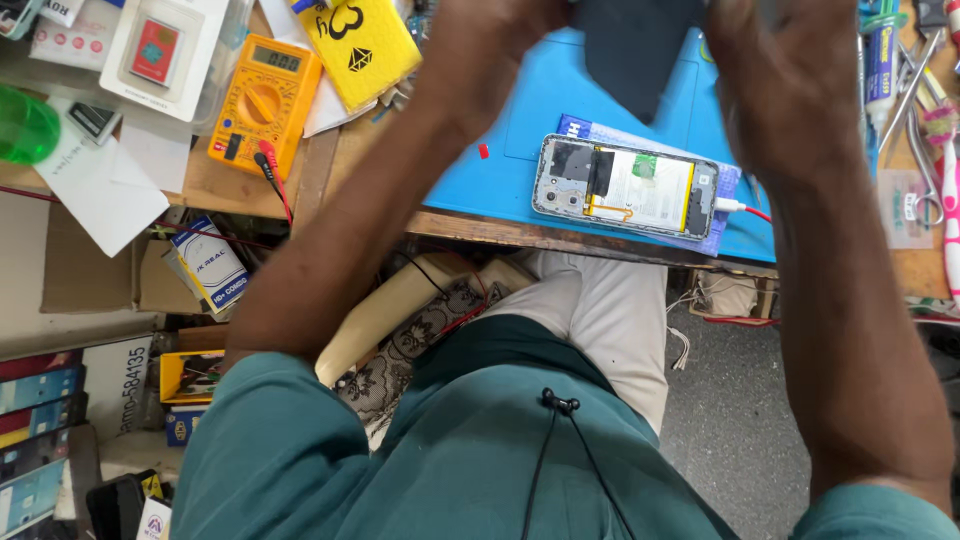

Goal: The person applies adhesive to the internal frame of a disassembled smartphone, then attaches the back cover. They connect a charging cable to verify the device powers on, then secure the back cover by wrapping multiple rubber bands around the phone.

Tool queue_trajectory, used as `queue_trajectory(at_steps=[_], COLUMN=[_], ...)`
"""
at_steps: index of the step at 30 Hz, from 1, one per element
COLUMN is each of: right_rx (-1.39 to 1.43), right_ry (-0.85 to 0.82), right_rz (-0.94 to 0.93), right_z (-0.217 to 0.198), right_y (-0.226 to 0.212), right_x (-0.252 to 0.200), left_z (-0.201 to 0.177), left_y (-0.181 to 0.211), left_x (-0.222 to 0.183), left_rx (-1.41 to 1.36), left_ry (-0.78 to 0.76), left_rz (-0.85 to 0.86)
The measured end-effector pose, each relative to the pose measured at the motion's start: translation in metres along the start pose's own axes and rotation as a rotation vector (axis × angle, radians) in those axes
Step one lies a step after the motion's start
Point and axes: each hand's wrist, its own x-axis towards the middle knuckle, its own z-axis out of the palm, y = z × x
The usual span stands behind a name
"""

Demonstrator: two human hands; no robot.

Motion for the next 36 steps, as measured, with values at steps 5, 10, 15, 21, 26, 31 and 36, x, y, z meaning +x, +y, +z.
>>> queue_trajectory(at_steps=[5,10,15,21,26,31,36], right_rx=[-0.186,-0.318,-0.636,-0.596,-0.776,-0.812,-0.805], right_ry=[-0.127,-0.172,-0.177,-0.311,-0.421,-0.457,-0.481], right_rz=[-0.209,-0.318,-0.49,-0.301,-0.35,-0.285,-0.235], right_z=[0.031,0.029,0.026,0.014,0.027,0.029,0.031], right_y=[-0.074,-0.094,-0.079,-0.052,-0.04,-0.035,-0.02], right_x=[-0.004,-0.01,-0.019,-0.028,-0.041,-0.041,-0.045], left_z=[0.064,0.065,0.054,0.001,-0.008,-0.011,-0.015], left_y=[0.001,-0.004,-0.011,0.034,0.053,0.051,0.045], left_x=[-0.033,-0.035,-0.053,-0.063,-0.101,-0.121,-0.127], left_rx=[-0.092,0.041,0.021,0.981,1.053,1.186,1.227], left_ry=[-0.205,-0.224,-0.277,-0.39,-0.217,-0.17,-0.191], left_rz=[0.221,0.351,0.276,0.302,0.315,0.345,0.337])
